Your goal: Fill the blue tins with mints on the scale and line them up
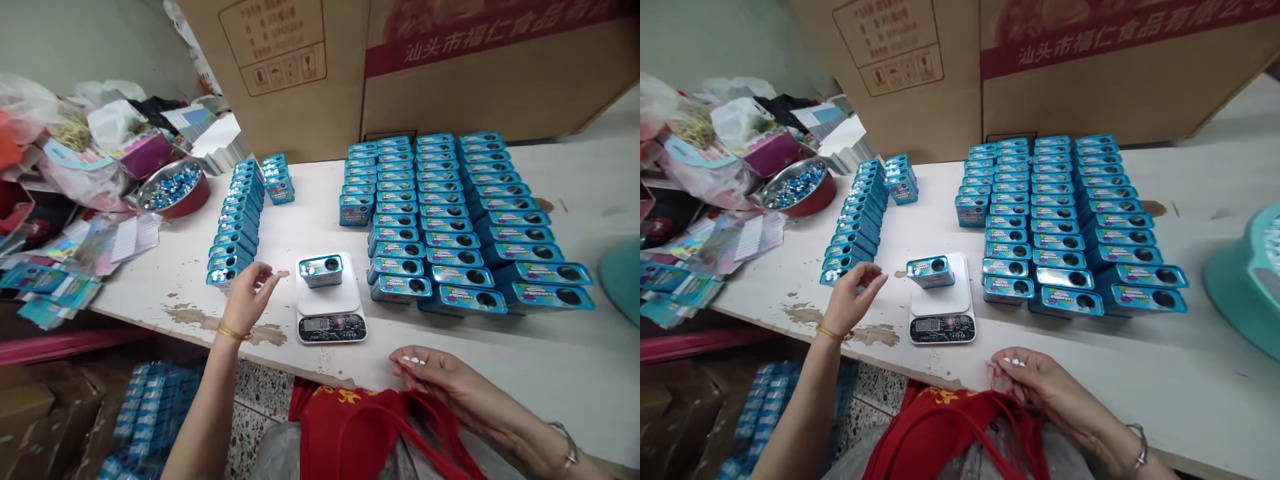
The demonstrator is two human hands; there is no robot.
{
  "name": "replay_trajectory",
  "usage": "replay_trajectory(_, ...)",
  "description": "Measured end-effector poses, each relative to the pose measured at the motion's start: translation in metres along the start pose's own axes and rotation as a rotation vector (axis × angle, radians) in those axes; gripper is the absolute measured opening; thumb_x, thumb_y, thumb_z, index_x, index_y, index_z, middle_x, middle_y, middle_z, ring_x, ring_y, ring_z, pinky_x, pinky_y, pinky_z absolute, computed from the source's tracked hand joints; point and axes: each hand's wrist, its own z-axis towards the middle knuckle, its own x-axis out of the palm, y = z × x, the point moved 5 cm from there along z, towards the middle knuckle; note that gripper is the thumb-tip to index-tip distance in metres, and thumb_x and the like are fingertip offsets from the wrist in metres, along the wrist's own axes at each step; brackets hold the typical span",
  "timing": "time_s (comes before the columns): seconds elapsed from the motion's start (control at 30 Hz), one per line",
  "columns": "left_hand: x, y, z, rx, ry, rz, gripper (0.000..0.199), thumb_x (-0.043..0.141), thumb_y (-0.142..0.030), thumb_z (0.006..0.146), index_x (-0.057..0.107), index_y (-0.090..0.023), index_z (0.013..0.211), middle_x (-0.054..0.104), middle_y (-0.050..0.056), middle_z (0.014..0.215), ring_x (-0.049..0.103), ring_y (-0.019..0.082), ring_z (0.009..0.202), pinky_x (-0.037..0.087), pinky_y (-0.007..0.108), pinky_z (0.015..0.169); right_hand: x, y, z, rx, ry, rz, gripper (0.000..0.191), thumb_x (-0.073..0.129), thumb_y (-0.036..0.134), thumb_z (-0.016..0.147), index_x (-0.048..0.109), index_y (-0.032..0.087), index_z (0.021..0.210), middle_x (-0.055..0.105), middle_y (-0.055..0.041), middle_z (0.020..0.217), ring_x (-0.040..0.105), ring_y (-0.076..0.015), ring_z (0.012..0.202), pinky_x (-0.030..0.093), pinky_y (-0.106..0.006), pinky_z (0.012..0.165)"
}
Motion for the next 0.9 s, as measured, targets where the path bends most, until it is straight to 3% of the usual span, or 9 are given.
replay_trajectory(0.1,0.013,0.032,-0.027,-0.122,0.038,-0.072,0.025,0.054,-0.042,0.082,0.058,-0.018,0.085,0.064,0.002,0.077,0.057,0.012,0.067,0.047,0.024,0.063,0.006,0.027,-0.001,-0.062,-0.013,-0.153,0.031,0.076,0.034,0.066,0.068,0.015,0.089,0.063,0.0004,0.069,0.048,-0.0065,0.053,0.037,-0.02,0.051)
replay_trajectory(0.23,0.022,0.052,-0.05,-0.206,0.032,-0.122,0.026,0.054,-0.043,0.081,0.059,-0.018,0.086,0.065,0.002,0.079,0.058,0.013,0.069,0.048,0.026,0.066,0.022,0.071,0.003,-0.18,0.001,-0.302,0.034,0.075,0.034,0.067,0.068,0.015,0.094,0.062,-0.0007,0.067,0.046,-0.0068,0.053,0.036,-0.02,0.048)
replay_trajectory(0.4,0.024,0.052,-0.052,-0.191,0.028,-0.168,0.024,0.054,-0.041,0.082,0.059,-0.018,0.086,0.065,0.002,0.08,0.059,0.013,0.07,0.049,0.026,0.067,0.056,0.121,0.015,-0.312,0.054,-0.41,0.025,0.07,0.027,0.073,0.068,0.013,0.094,0.06,0.0007,0.054,0.047,-0.0069,0.048,0.032,-0.016,0.041)
replay_trajectory(0.53,0.026,0.042,-0.047,-0.128,-0.009,-0.212,0.021,0.054,-0.038,0.083,0.058,-0.018,0.087,0.064,0.002,0.081,0.059,0.013,0.073,0.049,0.027,0.069,0.079,0.145,0.027,-0.357,0.088,-0.427,0.017,0.068,0.021,0.074,0.068,0.011,0.088,0.058,0.0018,0.052,0.049,-0.0063,0.046,0.034,-0.015,0.04)
replay_trajectory(0.6,0.028,0.032,-0.043,-0.072,-0.042,-0.261,0.023,0.055,-0.038,0.084,0.057,-0.019,0.096,0.064,0.004,0.088,0.06,0.014,0.079,0.049,0.028,0.072,0.086,0.146,0.031,-0.337,0.113,-0.368,0.015,0.067,0.017,0.073,0.068,0.01,0.087,0.06,0.0009,0.054,0.051,-0.0062,0.047,0.037,-0.015,0.042)
replay_trajectory(0.67,0.035,0.02,-0.036,0.003,-0.044,-0.312,0.038,0.061,-0.038,0.081,0.052,-0.02,0.113,0.063,0.006,0.101,0.06,0.016,0.09,0.048,0.029,0.075,0.089,0.135,0.036,-0.286,0.151,-0.29,0.016,0.067,0.014,0.073,0.068,0.009,0.088,0.063,-0.0013,0.06,0.053,-0.0059,0.049,0.039,-0.014,0.044)
replay_trajectory(0.8,0.061,0.0,-0.014,0.119,0.02,-0.329,0.076,0.073,-0.043,0.069,0.036,-0.022,0.132,0.053,0.012,0.125,0.052,0.023,0.113,0.046,0.035,0.085,0.089,0.092,0.048,-0.161,0.18,-0.016,0.012,0.063,0.021,0.078,0.067,0.011,0.082,0.066,-0.0055,0.072,0.058,-0.0087,0.057,0.045,-0.017,0.048)
replay_trajectory(0.9,0.079,-0.007,0.003,0.16,0.078,-0.35,0.065,0.07,-0.039,0.072,0.042,-0.021,0.128,0.056,0.011,0.124,0.053,0.023,0.112,0.043,0.037,0.091,0.089,0.059,0.062,-0.052,0.087,0.247,0.023,0.051,0.027,0.086,0.065,0.01,0.08,0.064,-0.007,0.068,0.059,-0.0109,0.057,0.047,-0.018,0.049)
